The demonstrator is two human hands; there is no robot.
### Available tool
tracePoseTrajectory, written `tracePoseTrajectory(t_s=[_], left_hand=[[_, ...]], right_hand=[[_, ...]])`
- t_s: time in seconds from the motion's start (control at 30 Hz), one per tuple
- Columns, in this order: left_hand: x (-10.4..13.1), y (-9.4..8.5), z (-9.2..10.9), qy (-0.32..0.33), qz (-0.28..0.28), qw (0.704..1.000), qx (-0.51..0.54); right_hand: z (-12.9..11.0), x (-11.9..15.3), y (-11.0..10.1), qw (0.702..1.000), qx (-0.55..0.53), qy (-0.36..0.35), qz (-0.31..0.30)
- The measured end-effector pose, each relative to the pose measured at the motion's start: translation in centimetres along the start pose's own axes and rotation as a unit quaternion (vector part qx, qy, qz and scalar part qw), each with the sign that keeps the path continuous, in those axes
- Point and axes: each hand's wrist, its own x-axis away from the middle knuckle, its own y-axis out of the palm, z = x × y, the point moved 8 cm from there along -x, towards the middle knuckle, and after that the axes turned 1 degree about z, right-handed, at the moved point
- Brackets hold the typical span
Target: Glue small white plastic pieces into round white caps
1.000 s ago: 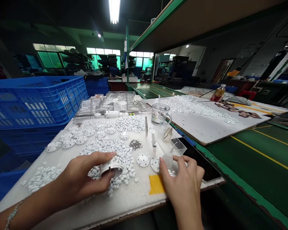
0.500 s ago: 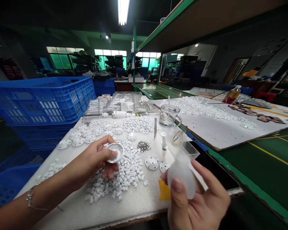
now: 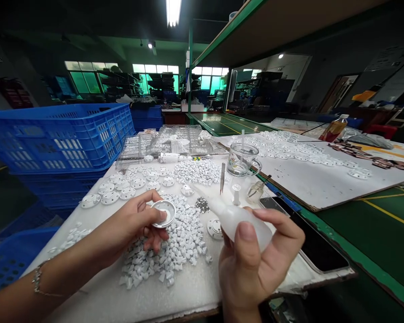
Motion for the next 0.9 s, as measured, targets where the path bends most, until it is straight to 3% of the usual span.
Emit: tracePoseTrajectory(t_s=[0.1, 0.2, 0.37, 0.5, 0.67, 0.9], left_hand=[[-0.1, -0.3, 0.1, 0.002, 0.005, 1.000, 0.002], [-0.2, -0.3, -0.1, -0.008, 0.005, 1.000, 0.004], [-0.4, 0.1, -0.7, -0.019, 0.000, 1.000, 0.000], [-0.4, 0.0, -0.8, -0.011, 0.009, 1.000, -0.024], [-0.4, -0.1, -0.8, -0.003, 0.009, 0.999, -0.041], [-0.4, -0.1, -0.7, -0.006, 0.013, 0.999, -0.040]], right_hand=[[1.3, 0.2, 0.1, 0.997, 0.004, 0.072, -0.040], [1.9, 0.0, -0.2, 0.994, 0.016, 0.096, -0.042], [1.2, 0.1, -0.3, 0.998, -0.020, 0.053, -0.017], [0.9, 0.9, 0.2, 0.998, -0.008, 0.026, -0.050], [1.6, 1.5, 0.4, 0.994, 0.015, 0.029, -0.103], [2.4, 1.5, -0.1, 0.992, 0.041, 0.049, -0.109]])
